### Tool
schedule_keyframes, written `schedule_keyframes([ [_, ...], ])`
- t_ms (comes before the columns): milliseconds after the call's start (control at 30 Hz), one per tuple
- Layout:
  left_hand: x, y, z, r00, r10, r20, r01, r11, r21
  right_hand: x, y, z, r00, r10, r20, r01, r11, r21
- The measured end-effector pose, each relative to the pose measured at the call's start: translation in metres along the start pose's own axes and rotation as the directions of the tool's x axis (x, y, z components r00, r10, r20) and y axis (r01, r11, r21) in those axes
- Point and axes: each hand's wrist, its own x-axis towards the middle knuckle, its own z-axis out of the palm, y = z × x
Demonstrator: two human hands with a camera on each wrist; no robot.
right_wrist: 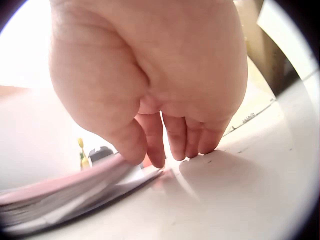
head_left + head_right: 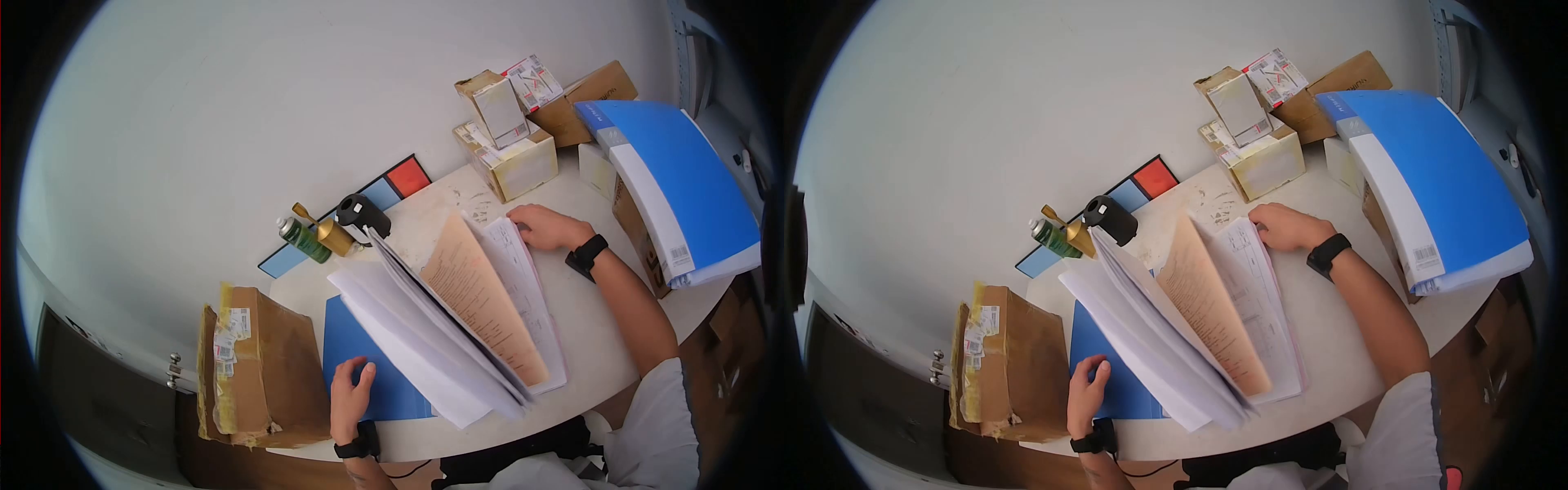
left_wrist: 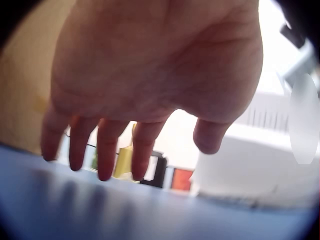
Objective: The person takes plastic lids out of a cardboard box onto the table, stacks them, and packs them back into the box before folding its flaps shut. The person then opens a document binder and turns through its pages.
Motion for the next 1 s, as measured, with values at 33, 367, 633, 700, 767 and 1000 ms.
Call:
schedule_keyframes([
  [33,0.003,-0.023,0.005,1.0,0.005,0.004,-0.005,1.0,0.007,-0.002,0.007,-0.004,0.992,0.054,-0.113,-0.056,0.998,-0.011],
  [367,0.038,-0.039,0.003,0.849,-0.406,-0.339,0.514,0.783,0.351,-0.007,-0.007,-0.017,0.981,0.18,-0.073,-0.163,0.966,0.199],
  [633,0.067,-0.06,-0.009,0.859,-0.462,-0.22,0.511,0.791,0.337,-0.003,-0.013,-0.008,0.986,0.167,-0.006,-0.167,0.986,-0.023],
  [700,0.066,-0.054,-0.008,0.902,-0.36,-0.238,0.43,0.797,0.424,-0.001,-0.01,-0.004,0.985,0.168,-0.032,-0.168,0.986,0.0],
  [767,0.076,-0.056,0.002,0.921,-0.31,-0.235,0.385,0.81,0.442,-0.001,-0.011,-0.005,0.984,0.17,-0.048,-0.169,0.985,0.019],
  [1000,0.098,-0.034,0.002,0.829,-0.444,-0.339,0.559,0.673,0.485,-0.011,-0.09,-0.024,0.975,0.065,-0.213,-0.052,0.996,0.067],
])
